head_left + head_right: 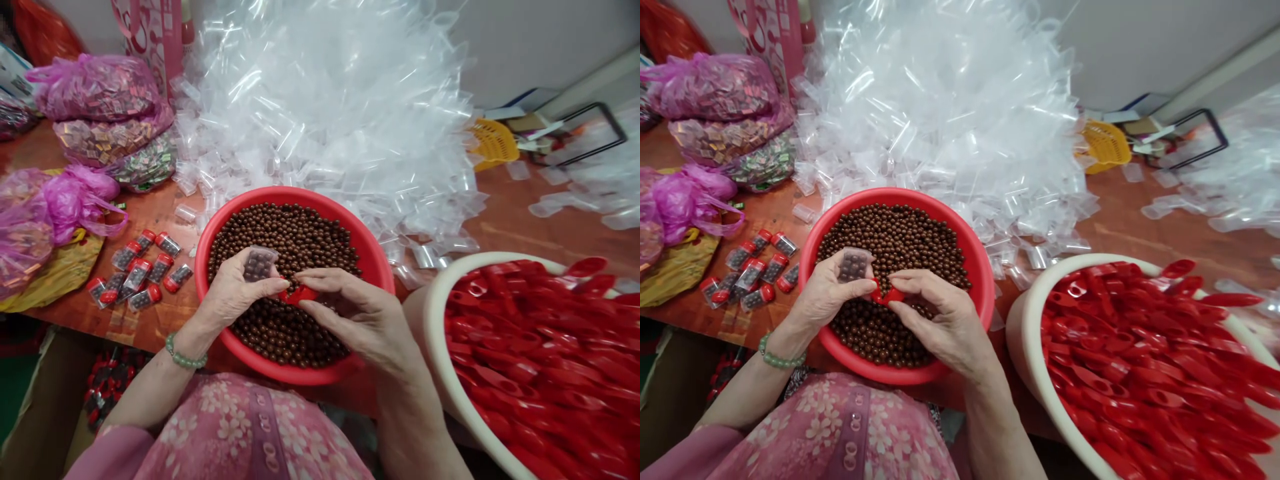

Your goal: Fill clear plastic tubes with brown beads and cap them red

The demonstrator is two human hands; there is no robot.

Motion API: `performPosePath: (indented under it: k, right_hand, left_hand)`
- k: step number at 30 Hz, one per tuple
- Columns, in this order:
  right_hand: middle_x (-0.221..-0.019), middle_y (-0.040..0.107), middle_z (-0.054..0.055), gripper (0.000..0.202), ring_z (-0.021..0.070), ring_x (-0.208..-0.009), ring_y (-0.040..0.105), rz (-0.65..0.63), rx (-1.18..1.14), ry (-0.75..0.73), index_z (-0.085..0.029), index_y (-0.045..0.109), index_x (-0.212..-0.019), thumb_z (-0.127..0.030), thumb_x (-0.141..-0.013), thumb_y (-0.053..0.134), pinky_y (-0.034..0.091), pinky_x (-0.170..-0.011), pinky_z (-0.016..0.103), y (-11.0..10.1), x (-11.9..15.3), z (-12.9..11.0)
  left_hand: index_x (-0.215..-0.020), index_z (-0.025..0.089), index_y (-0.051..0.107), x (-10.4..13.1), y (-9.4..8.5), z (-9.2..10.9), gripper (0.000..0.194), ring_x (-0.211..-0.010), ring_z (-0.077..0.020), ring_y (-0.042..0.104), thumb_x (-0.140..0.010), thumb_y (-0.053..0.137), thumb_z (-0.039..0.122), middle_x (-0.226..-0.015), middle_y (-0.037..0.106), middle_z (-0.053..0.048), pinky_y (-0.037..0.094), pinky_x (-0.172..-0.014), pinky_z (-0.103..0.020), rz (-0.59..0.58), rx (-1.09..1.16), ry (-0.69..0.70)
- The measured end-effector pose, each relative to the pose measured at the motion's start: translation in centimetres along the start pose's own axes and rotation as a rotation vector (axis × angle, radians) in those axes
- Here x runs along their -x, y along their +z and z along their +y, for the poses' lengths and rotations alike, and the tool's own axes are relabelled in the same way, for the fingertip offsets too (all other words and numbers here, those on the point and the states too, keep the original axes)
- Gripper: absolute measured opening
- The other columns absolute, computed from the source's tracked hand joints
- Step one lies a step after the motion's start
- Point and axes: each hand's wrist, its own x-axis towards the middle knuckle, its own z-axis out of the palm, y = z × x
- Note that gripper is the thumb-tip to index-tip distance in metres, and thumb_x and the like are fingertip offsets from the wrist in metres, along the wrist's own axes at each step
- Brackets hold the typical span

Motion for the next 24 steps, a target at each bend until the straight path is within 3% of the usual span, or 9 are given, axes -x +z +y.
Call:
performPosePath:
  k: [4, 9, 13, 18, 21, 24]
  right_hand:
    - [-0.116, 0.069, 0.005, 0.043, 0.0192, -0.105, 0.066, -0.107, 0.081, -0.079, -0.031, 0.063, -0.124, -0.018, -0.083, 0.068, 0.054, -0.092, 0.035, 0.1, -0.3, -0.1]
    - [-0.098, 0.071, 0.003, 0.028, 0.0177, -0.088, 0.068, -0.133, 0.080, -0.061, -0.028, 0.068, -0.110, -0.021, -0.083, 0.068, 0.057, -0.081, 0.031, 0.4, -0.2, -0.2]
    - [-0.084, 0.071, 0.001, 0.017, 0.0144, -0.075, 0.068, 0.030, -0.134, 0.051, -0.024, 0.069, -0.092, -0.021, -0.077, 0.075, 0.058, -0.067, 0.026, 0.7, -0.3, 0.1]
    - [-0.083, 0.070, -0.002, 0.024, 0.0128, -0.077, 0.069, 0.300, -0.397, 0.132, -0.025, 0.068, -0.080, -0.017, -0.064, 0.084, 0.061, -0.071, 0.026, 0.8, -1.3, 0.4]
    - [-0.084, 0.072, -0.003, 0.023, 0.0127, -0.077, 0.068, 0.360, -0.550, 0.158, -0.025, 0.067, -0.078, -0.019, -0.064, 0.084, 0.062, -0.072, 0.029, 1.0, -1.8, 0.5]
    - [-0.084, 0.072, -0.003, 0.021, 0.0116, -0.077, 0.068, 0.379, -0.592, 0.176, -0.024, 0.067, -0.077, -0.019, -0.065, 0.084, 0.061, -0.072, 0.027, 1.1, -2.0, 0.5]
  left_hand:
    - [-0.092, 0.015, 0.059, 0.0, 0.1, 0.4, 0.040, -0.065, -0.0064, 0.053, -0.061, 0.084, 0.024, -0.074, 0.061, 0.005, 0.043, -0.067, -0.022, -0.044, 0.010, -0.038]
    - [-0.096, 0.014, 0.060, 0.0, 0.0, 0.4, 0.041, -0.065, -0.0064, 0.055, -0.063, 0.083, 0.020, -0.077, 0.062, 0.004, 0.043, -0.067, -0.022, -0.085, 0.041, -0.070]
    - [-0.097, 0.014, 0.060, 0.0, -0.1, 0.1, 0.041, -0.067, -0.0080, 0.058, -0.065, 0.083, 0.025, -0.076, 0.062, 0.002, 0.045, -0.065, -0.022, -0.115, 0.151, -0.065]
    - [-0.101, 0.014, 0.063, -0.1, -0.5, 0.5, 0.043, -0.074, -0.0131, 0.066, -0.070, 0.080, 0.038, -0.085, 0.065, -0.002, 0.050, -0.069, -0.025, -0.148, 0.304, -0.136]
    - [-0.105, 0.013, 0.066, 0.1, -0.6, 0.8, 0.045, -0.078, -0.0156, 0.067, -0.078, 0.070, 0.049, -0.092, 0.068, -0.007, 0.053, -0.072, -0.028, -0.221, 0.412, -0.161]
    - [-0.109, 0.016, 0.067, 0.4, -0.5, 0.7, 0.039, -0.080, -0.0151, 0.068, -0.081, 0.071, 0.042, -0.095, 0.068, -0.006, 0.053, -0.073, -0.027, -0.294, 0.398, -0.138]
